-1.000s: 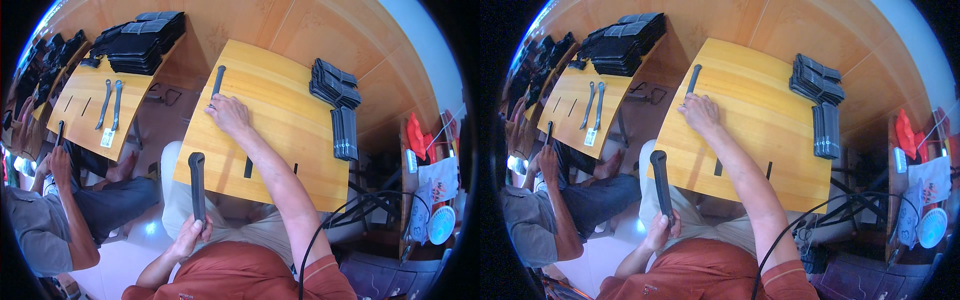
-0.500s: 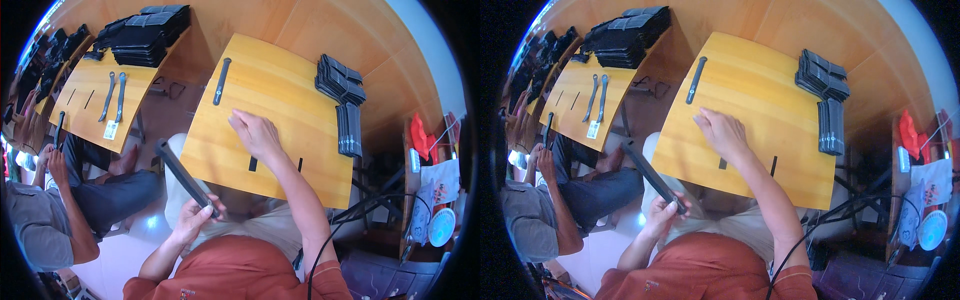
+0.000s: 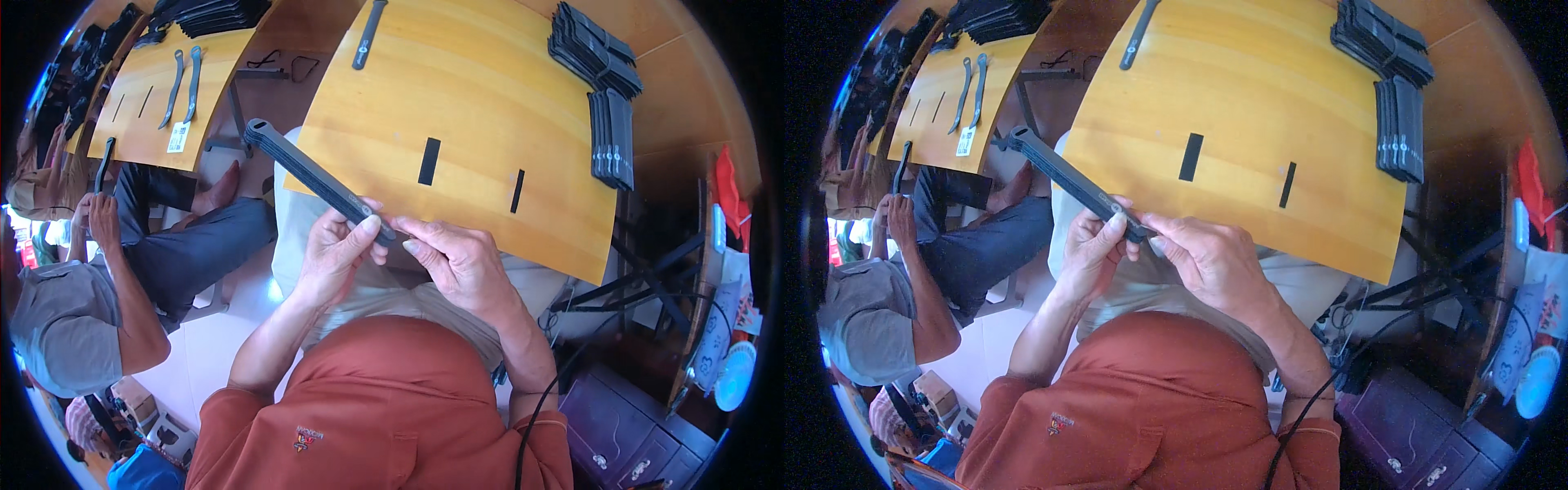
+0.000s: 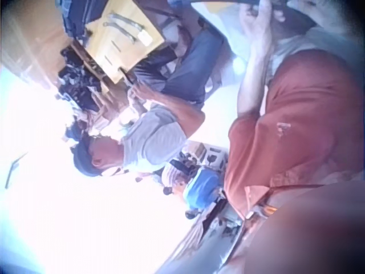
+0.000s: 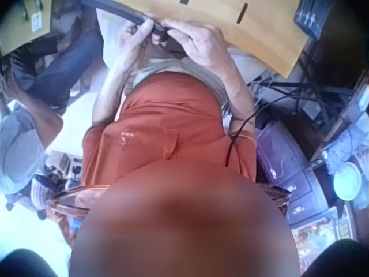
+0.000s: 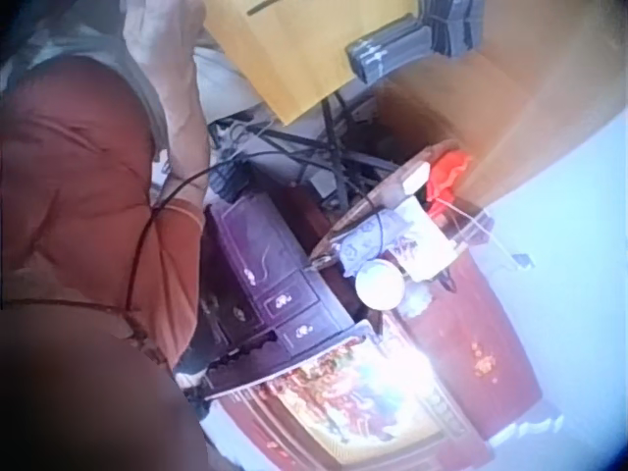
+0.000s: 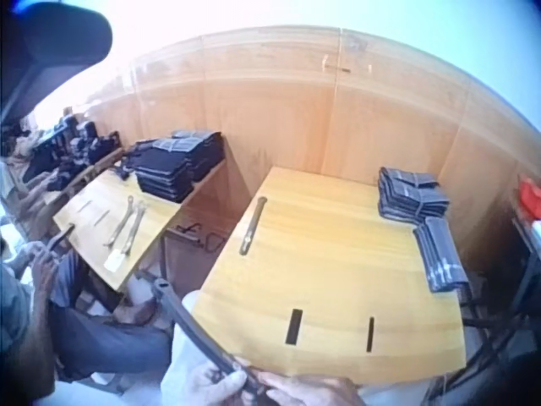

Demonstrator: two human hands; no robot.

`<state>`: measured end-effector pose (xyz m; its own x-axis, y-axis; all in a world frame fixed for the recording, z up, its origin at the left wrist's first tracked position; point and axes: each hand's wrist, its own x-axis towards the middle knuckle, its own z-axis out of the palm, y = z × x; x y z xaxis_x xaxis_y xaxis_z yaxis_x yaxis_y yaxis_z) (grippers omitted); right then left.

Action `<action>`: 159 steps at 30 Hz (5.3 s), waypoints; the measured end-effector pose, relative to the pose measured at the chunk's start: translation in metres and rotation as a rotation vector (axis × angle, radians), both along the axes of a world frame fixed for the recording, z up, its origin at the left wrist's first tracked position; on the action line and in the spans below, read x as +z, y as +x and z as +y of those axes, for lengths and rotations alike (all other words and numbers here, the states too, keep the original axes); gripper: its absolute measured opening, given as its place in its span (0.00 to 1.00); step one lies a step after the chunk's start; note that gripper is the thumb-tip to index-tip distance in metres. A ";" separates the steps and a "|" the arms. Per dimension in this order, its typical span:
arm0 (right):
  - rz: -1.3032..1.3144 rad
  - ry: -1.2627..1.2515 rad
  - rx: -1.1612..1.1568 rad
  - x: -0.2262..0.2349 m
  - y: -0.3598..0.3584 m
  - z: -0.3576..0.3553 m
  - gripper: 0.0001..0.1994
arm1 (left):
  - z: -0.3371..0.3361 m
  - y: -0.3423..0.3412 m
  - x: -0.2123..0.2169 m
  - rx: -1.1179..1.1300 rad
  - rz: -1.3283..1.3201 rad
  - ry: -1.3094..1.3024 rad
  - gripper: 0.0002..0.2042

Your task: Organizing and aligning black textile straps on a wooden table for inspection or packaging.

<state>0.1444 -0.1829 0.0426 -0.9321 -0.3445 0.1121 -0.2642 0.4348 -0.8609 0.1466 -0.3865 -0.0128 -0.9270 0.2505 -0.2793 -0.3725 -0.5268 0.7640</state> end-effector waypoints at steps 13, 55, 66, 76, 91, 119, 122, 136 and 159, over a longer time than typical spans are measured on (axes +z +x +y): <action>0.127 -0.088 -0.064 -0.026 0.023 0.025 0.14 | 0.023 0.008 0.003 -0.128 0.056 -0.043 0.19; 0.318 -0.163 -0.079 -0.060 0.020 0.028 0.25 | 0.023 0.009 0.006 -0.210 0.098 -0.150 0.15; 0.356 0.147 0.049 -0.042 0.023 0.039 0.16 | 0.025 0.008 0.016 -0.300 0.061 -0.331 0.14; 0.498 0.400 0.259 0.000 0.016 0.058 0.19 | 0.010 0.004 0.051 -0.708 0.149 -0.683 0.15; 0.375 -0.211 0.084 -0.034 0.018 0.018 0.18 | 0.010 0.027 0.024 -0.435 -0.004 -0.350 0.10; 0.692 0.382 -0.295 -0.032 -0.169 0.027 0.04 | -0.043 0.063 0.001 -0.434 0.033 -0.453 0.18; 0.463 0.531 -0.189 -0.052 -0.177 0.010 0.07 | -0.046 0.064 -0.001 -0.407 0.027 -0.435 0.17; 0.302 0.668 -0.073 -0.040 -0.204 -0.016 0.25 | -0.055 0.056 -0.013 -0.411 0.093 -0.436 0.17; 0.224 0.602 -0.138 -0.043 -0.241 -0.032 0.14 | -0.049 0.037 0.004 -0.381 0.147 -0.213 0.21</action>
